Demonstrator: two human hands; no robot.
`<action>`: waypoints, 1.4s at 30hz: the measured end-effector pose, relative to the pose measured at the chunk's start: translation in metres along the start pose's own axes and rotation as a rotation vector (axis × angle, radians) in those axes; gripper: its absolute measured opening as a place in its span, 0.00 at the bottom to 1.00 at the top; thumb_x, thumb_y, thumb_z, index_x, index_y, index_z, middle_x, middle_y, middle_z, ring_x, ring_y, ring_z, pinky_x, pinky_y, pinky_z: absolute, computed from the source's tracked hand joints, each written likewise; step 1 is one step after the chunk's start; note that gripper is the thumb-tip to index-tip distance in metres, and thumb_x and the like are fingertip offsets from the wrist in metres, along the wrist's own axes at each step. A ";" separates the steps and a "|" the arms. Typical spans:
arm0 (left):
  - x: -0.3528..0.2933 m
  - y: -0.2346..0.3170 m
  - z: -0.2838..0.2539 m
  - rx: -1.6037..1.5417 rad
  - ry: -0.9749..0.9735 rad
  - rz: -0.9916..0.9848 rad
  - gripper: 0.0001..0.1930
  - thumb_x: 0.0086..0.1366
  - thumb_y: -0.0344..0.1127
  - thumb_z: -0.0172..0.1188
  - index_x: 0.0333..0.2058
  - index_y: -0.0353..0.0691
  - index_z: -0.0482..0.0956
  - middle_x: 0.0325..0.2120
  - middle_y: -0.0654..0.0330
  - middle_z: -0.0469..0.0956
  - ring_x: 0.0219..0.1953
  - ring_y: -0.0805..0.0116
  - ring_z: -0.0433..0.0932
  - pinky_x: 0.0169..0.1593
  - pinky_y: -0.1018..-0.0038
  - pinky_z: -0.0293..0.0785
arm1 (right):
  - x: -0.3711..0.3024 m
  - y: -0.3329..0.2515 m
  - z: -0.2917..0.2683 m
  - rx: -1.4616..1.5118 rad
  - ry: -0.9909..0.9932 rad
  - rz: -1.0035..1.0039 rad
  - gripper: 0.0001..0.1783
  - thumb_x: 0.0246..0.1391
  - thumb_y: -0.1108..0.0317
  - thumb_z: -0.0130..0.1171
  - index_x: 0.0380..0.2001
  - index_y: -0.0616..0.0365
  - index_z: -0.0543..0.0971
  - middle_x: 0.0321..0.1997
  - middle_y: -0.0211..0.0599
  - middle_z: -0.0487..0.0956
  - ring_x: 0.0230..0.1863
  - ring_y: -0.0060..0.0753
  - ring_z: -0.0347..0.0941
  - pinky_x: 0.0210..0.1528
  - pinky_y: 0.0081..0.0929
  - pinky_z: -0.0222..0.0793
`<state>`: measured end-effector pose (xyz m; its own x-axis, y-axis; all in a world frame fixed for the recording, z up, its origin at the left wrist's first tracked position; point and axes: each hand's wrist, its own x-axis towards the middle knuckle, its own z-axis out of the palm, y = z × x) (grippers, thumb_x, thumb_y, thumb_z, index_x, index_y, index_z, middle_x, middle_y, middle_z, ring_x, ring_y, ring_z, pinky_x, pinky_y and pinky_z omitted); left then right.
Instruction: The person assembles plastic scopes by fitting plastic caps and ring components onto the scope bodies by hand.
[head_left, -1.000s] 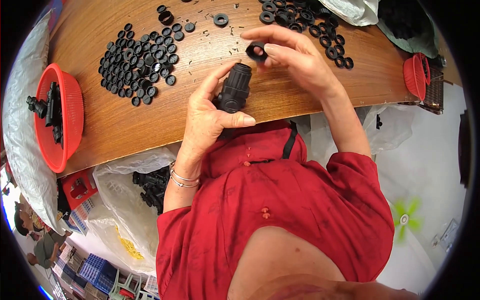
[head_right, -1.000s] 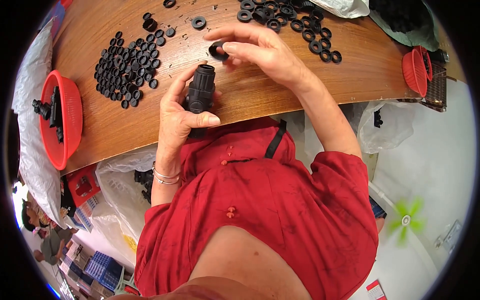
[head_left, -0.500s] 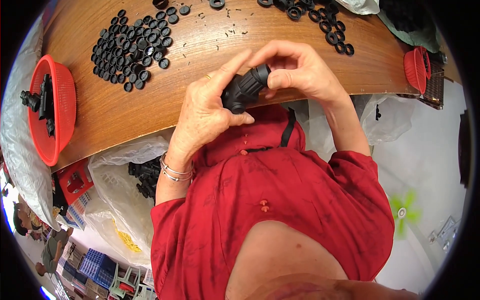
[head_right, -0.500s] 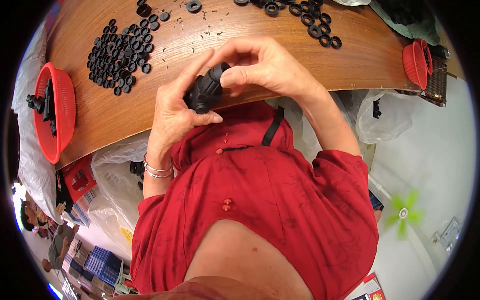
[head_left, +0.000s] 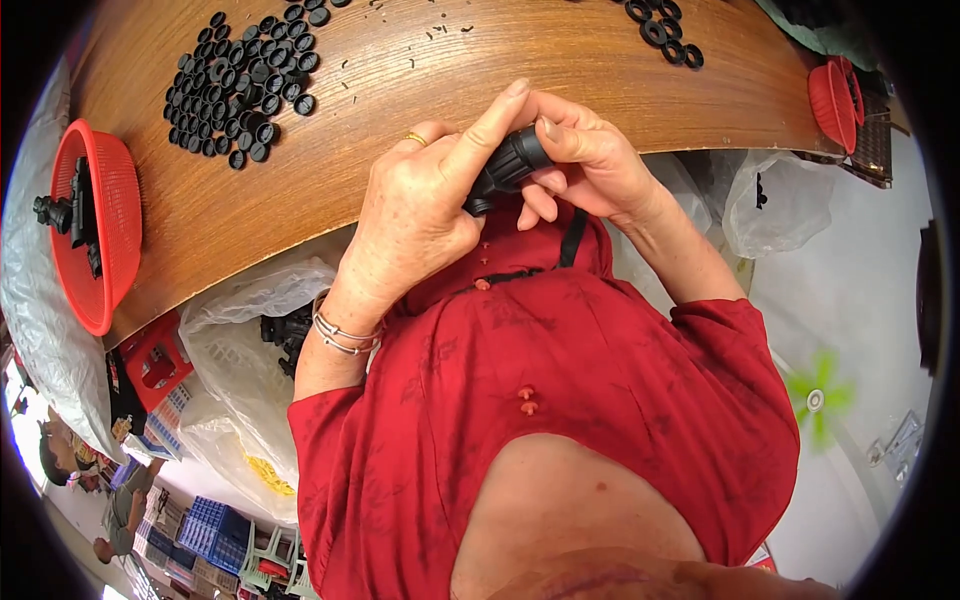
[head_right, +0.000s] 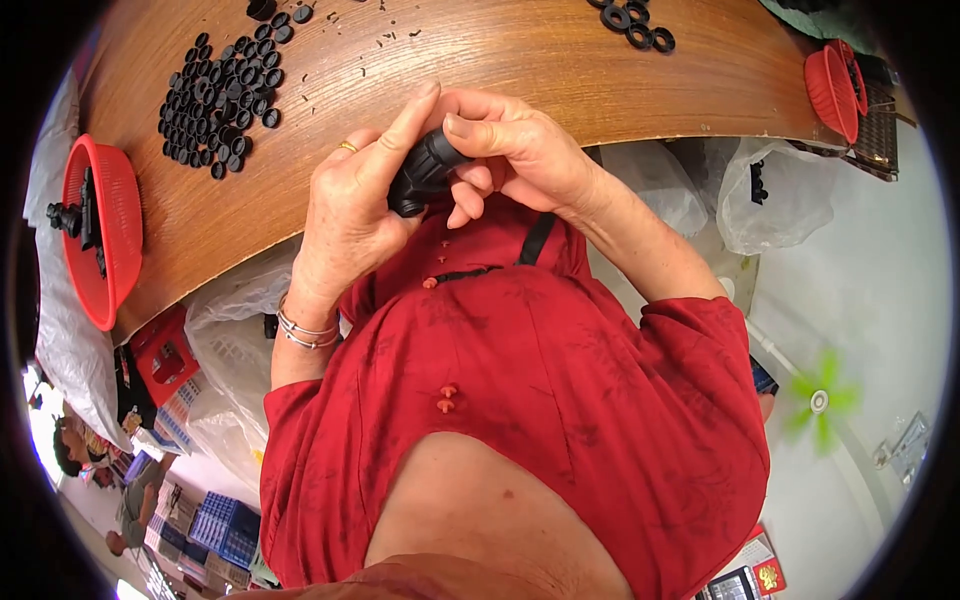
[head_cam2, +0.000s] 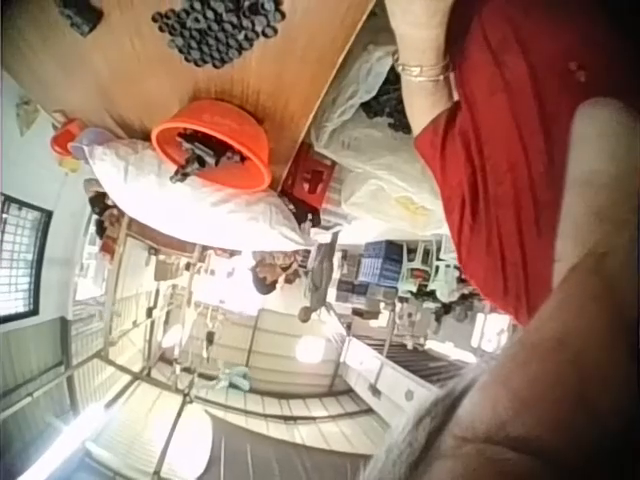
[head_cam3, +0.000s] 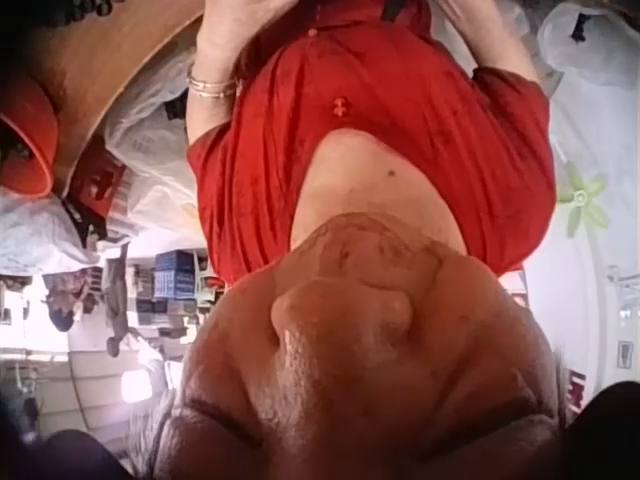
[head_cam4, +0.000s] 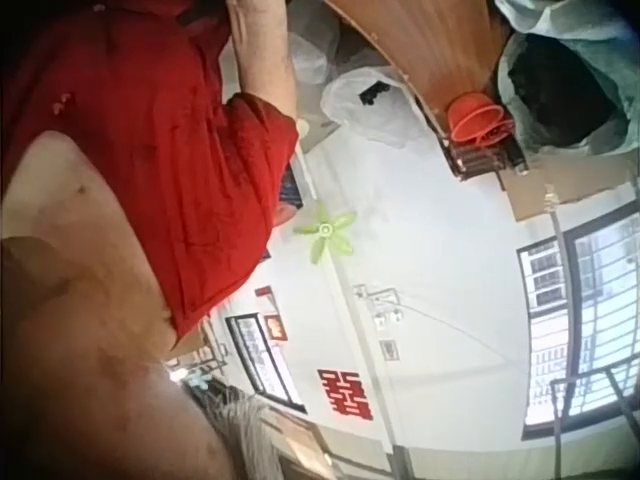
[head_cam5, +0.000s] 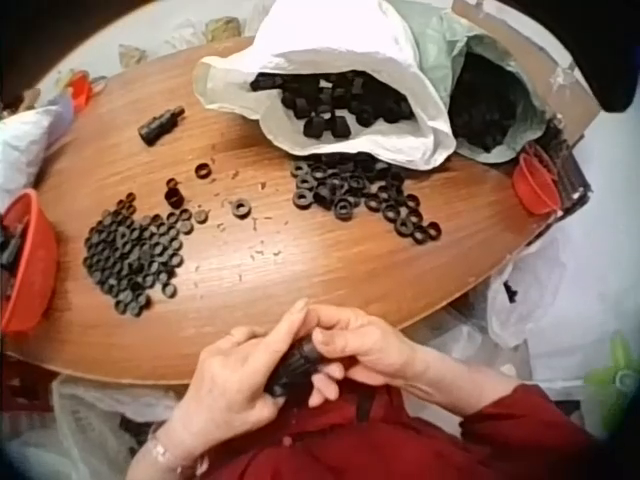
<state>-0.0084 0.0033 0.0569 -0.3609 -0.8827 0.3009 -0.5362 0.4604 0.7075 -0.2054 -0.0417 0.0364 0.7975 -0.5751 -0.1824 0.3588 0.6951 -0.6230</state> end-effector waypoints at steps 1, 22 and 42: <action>0.000 0.000 0.002 0.012 -0.008 -0.016 0.50 0.34 0.18 0.59 0.64 0.48 0.64 0.27 0.57 0.79 0.30 0.53 0.77 0.38 0.64 0.75 | -0.001 0.000 0.001 -0.010 0.024 -0.007 0.19 0.63 0.56 0.53 0.46 0.62 0.74 0.19 0.29 0.68 0.17 0.27 0.72 0.29 0.36 0.82; -0.002 0.005 0.019 0.188 0.052 0.021 0.46 0.37 0.21 0.63 0.62 0.50 0.68 0.27 0.59 0.79 0.31 0.56 0.78 0.38 0.66 0.75 | -0.007 0.008 -0.001 -0.065 0.122 -0.074 0.15 0.65 0.57 0.51 0.39 0.60 0.74 0.18 0.25 0.65 0.14 0.19 0.65 0.25 0.28 0.81; 0.001 0.016 0.021 0.094 0.052 -0.026 0.48 0.35 0.22 0.69 0.62 0.53 0.68 0.28 0.59 0.81 0.27 0.57 0.76 0.35 0.67 0.75 | -0.010 0.013 -0.011 0.071 0.022 -0.119 0.17 0.65 0.55 0.51 0.42 0.58 0.75 0.15 0.21 0.61 0.15 0.20 0.68 0.28 0.33 0.83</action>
<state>-0.0333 0.0117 0.0557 -0.3072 -0.8970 0.3179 -0.6149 0.4420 0.6531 -0.2146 -0.0318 0.0217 0.7367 -0.6641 -0.1278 0.4844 0.6500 -0.5855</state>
